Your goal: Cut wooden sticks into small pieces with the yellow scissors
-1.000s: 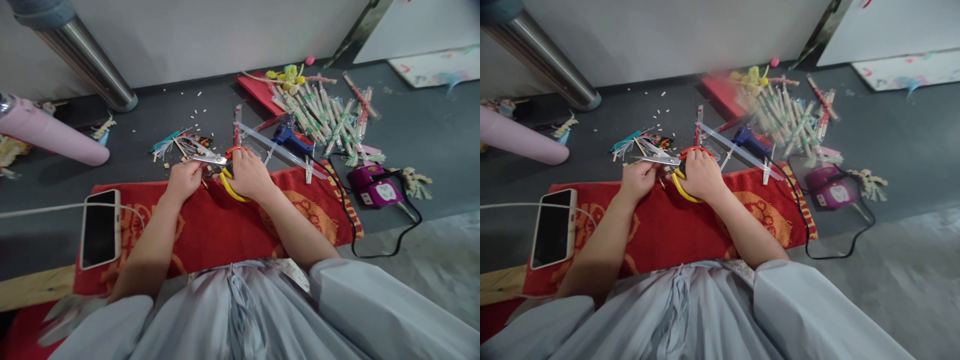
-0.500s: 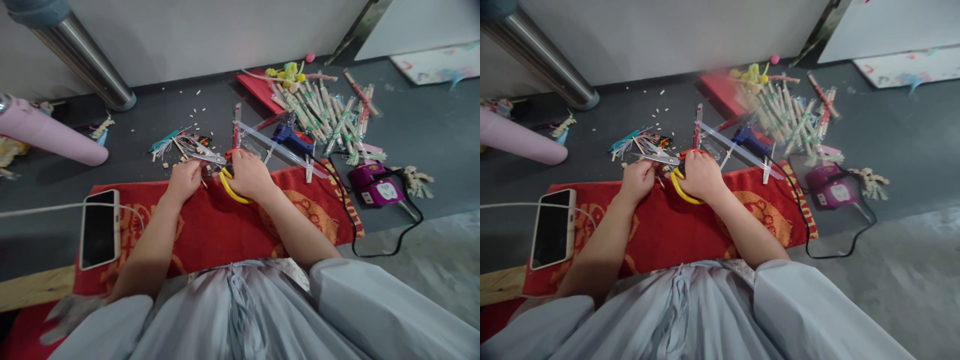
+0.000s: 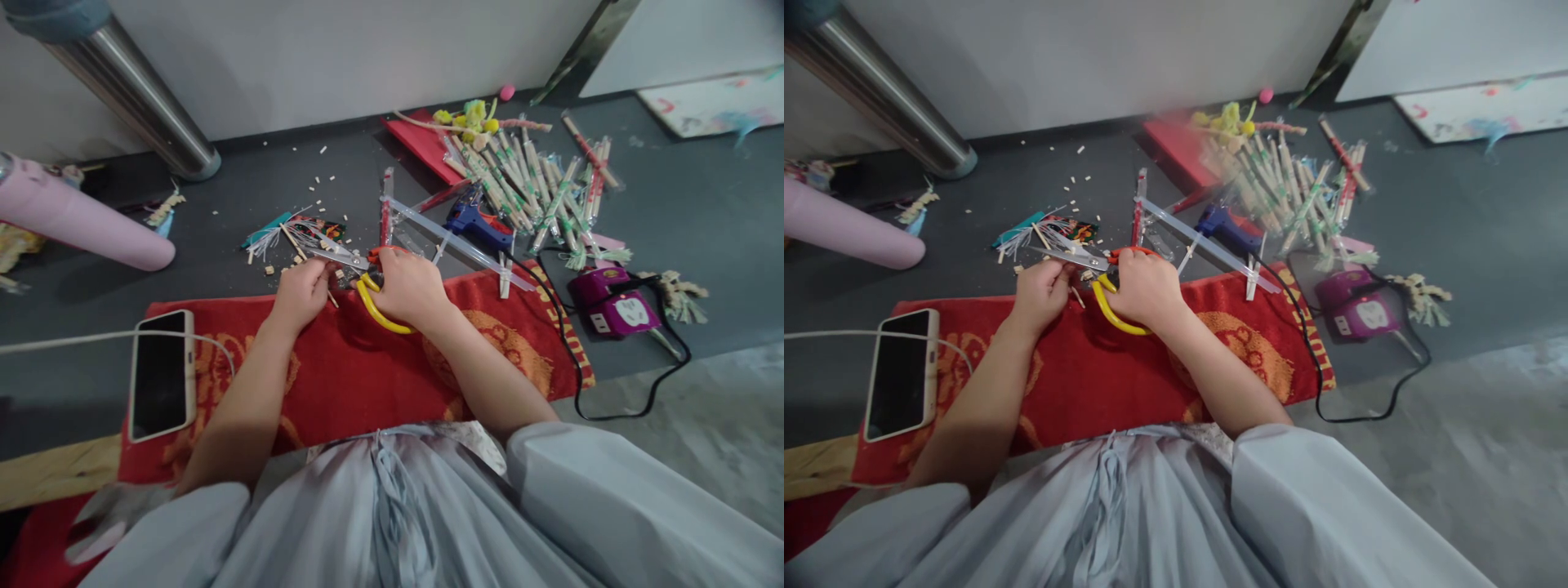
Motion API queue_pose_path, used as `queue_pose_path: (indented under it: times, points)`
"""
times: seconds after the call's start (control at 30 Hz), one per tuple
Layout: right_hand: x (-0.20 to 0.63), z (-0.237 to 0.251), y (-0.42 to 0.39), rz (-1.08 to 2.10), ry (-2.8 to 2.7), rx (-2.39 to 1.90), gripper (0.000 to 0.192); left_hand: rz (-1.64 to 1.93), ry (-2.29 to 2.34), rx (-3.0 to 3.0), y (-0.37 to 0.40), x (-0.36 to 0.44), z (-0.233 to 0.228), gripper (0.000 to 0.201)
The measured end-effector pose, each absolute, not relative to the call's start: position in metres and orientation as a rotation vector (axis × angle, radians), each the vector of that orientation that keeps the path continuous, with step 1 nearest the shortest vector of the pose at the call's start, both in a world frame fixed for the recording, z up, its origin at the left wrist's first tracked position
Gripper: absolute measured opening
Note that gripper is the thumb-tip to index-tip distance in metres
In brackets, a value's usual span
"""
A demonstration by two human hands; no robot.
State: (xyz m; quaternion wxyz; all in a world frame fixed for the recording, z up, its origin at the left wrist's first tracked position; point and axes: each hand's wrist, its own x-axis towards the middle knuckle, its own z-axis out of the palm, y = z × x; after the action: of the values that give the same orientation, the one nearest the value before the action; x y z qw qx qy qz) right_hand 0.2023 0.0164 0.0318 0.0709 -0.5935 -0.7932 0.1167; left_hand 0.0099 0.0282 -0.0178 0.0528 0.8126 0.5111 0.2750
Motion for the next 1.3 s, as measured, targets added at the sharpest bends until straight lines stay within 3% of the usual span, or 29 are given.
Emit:
queue_pose_path:
  times: [0.17,0.43,0.67,1.3]
  points:
    - [0.201,0.03,0.017,0.371,-2.369,-1.792,0.062,0.788,1.586,2.507,0.028,0.01,-0.016,0.039]
    - [0.202,0.022,0.019,0.336,-2.36,-1.741,0.069,0.922,1.714,2.453,0.027,0.012,-0.017,0.026]
    - [0.203,0.022,0.019,0.286,-2.407,-1.706,0.073,0.851,1.702,2.566,0.027,0.011,-0.019,0.032]
    - [0.205,0.025,0.021,0.331,-2.427,-1.704,0.065,0.828,1.573,2.505,0.027,0.011,-0.017,0.035]
